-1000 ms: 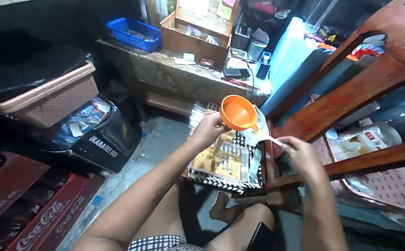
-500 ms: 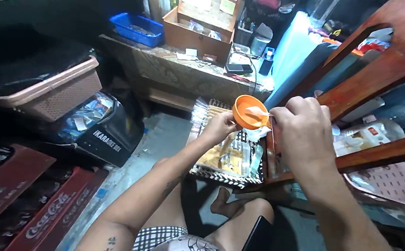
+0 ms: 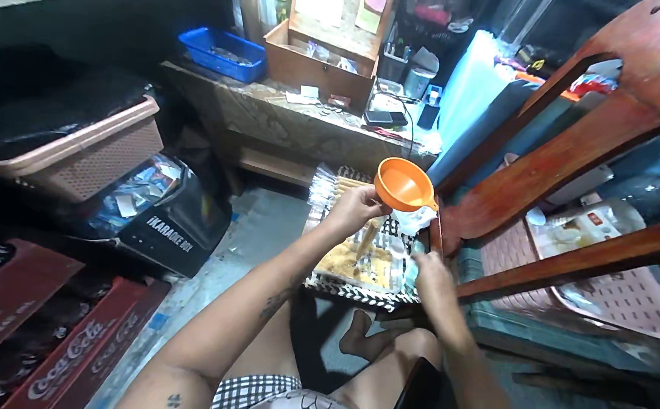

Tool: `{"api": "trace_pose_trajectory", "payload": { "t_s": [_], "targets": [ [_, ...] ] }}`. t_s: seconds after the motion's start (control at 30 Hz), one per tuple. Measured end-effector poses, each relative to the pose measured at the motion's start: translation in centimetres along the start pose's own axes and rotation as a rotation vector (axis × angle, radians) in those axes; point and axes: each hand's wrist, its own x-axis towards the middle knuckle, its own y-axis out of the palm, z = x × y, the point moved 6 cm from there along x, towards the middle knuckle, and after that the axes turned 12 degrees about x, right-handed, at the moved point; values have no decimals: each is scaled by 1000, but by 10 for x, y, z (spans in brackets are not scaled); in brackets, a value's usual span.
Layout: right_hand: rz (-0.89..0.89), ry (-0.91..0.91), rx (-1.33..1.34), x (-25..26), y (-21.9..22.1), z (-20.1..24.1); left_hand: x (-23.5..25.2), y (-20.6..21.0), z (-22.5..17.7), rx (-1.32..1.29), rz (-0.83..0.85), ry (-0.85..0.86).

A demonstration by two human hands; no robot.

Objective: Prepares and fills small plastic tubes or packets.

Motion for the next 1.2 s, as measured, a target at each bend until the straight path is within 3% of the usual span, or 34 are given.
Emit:
{"api": "trace_pose_trajectory", "payload": {
  "t_s": [0.1, 0.17, 0.23, 0.33, 0.4, 0.5, 0.63, 0.97, 1.03, 1.2],
  "targets": [
    [182, 66, 64, 7, 52, -25, 0, 0, -2, -46, 6, 7],
    [132, 65, 100, 6, 51, -26, -2, 1, -3, -32, -2, 24],
    [-180, -103, 238, -6, 11, -8, -5, 1, -7, 14, -25, 38],
    [-772, -541, 335, -39, -55, 32, -3, 5, -5, 52, -40, 43],
    [-922, -717, 268, -53, -80, 59, -2, 8, -8, 89, -34, 55],
    [-864, -735, 131, -55, -90, 88, -3, 11, -16, 134, -43, 92],
    [-833, -726, 161, -50, -90, 94, -4, 10, -21, 161, -65, 124],
    [-916, -501, 538, -34, -80, 31, 14, 8, 1, 88, -121, 75],
    [-774, -393, 483, -22, -60, 21, 13, 5, 2, 53, -129, 63],
    [-207, -84, 265, 19, 19, 2, 13, -4, -6, 77, -88, 46]
  ]
}}
